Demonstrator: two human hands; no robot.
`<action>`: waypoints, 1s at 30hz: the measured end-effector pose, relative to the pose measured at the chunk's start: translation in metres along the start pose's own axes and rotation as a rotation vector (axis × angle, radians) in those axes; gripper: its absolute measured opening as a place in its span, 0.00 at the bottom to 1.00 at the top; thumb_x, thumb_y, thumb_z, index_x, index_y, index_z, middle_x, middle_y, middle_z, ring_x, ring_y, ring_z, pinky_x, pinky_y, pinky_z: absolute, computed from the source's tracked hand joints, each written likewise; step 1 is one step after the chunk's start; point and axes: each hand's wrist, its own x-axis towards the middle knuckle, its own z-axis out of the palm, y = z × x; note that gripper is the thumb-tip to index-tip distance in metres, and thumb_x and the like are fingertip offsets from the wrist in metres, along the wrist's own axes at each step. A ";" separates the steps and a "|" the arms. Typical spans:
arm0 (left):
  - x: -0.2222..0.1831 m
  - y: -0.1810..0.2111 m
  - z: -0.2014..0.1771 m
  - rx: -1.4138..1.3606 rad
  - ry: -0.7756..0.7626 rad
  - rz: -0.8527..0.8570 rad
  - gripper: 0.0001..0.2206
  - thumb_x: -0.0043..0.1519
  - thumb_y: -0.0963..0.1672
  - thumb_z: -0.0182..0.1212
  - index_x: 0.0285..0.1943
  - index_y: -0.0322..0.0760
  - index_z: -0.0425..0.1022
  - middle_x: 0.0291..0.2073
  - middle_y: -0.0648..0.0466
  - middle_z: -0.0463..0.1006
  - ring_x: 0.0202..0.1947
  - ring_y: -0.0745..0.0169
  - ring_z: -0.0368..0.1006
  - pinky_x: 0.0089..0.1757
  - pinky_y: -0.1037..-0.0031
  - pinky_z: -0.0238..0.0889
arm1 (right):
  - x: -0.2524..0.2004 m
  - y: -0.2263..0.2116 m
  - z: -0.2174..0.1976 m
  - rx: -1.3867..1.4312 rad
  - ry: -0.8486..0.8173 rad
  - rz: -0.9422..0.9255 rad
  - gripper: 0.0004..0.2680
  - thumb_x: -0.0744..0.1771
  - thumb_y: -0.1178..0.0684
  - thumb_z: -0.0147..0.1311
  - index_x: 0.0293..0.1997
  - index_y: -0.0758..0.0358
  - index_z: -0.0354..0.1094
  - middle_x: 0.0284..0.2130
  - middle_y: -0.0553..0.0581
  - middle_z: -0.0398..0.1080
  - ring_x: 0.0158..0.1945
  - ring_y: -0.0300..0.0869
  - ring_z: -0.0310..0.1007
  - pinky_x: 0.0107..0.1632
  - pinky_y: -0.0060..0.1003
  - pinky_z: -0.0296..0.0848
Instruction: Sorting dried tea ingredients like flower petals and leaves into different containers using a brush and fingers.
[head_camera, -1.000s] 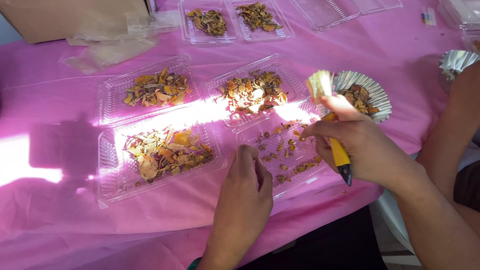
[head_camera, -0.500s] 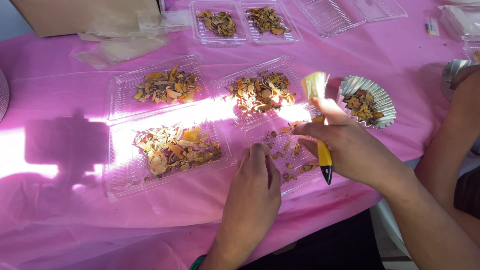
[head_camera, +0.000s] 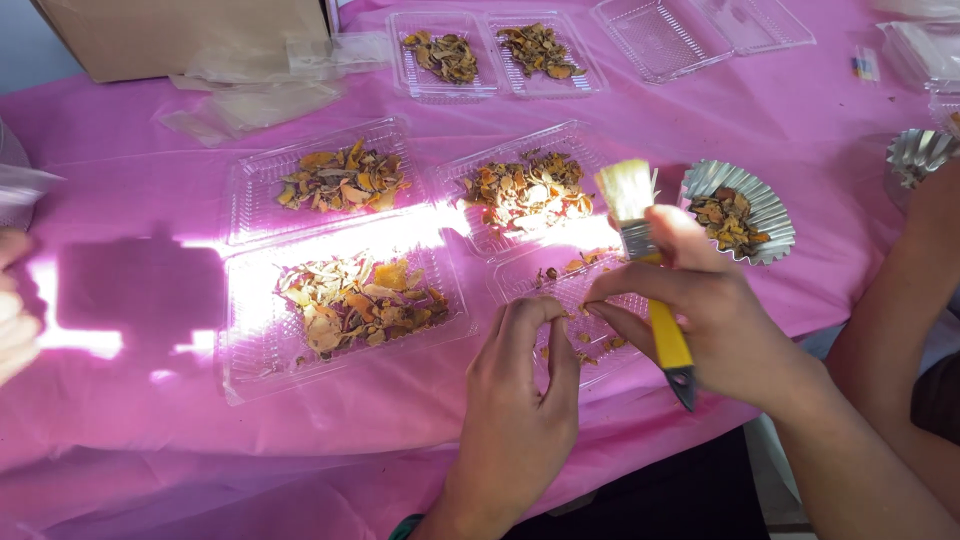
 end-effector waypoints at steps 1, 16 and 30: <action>0.000 -0.002 0.002 0.000 0.002 -0.003 0.04 0.66 0.37 0.51 0.47 0.32 0.69 0.38 0.49 0.74 0.39 0.55 0.74 0.43 0.67 0.66 | -0.001 -0.002 -0.001 0.002 -0.003 0.000 0.06 0.65 0.60 0.64 0.43 0.58 0.76 0.42 0.56 0.50 0.39 0.40 0.62 0.45 0.28 0.64; 0.000 -0.010 0.006 -0.198 -0.012 -0.311 0.07 0.62 0.37 0.57 0.34 0.41 0.66 0.21 0.62 0.64 0.21 0.76 0.59 0.26 0.77 0.55 | -0.013 -0.052 -0.016 -0.077 0.178 -0.074 0.07 0.69 0.59 0.53 0.51 0.68 0.72 0.49 0.65 0.75 0.47 0.46 0.76 0.55 0.36 0.71; -0.001 -0.019 0.008 -0.796 -0.086 -0.375 0.06 0.66 0.41 0.54 0.34 0.39 0.69 0.25 0.60 0.64 0.29 0.71 0.57 0.34 0.76 0.51 | -0.065 -0.042 0.017 0.501 0.487 0.174 0.13 0.70 0.49 0.44 0.43 0.71 0.70 0.35 0.63 0.76 0.33 0.50 0.88 0.41 0.36 0.88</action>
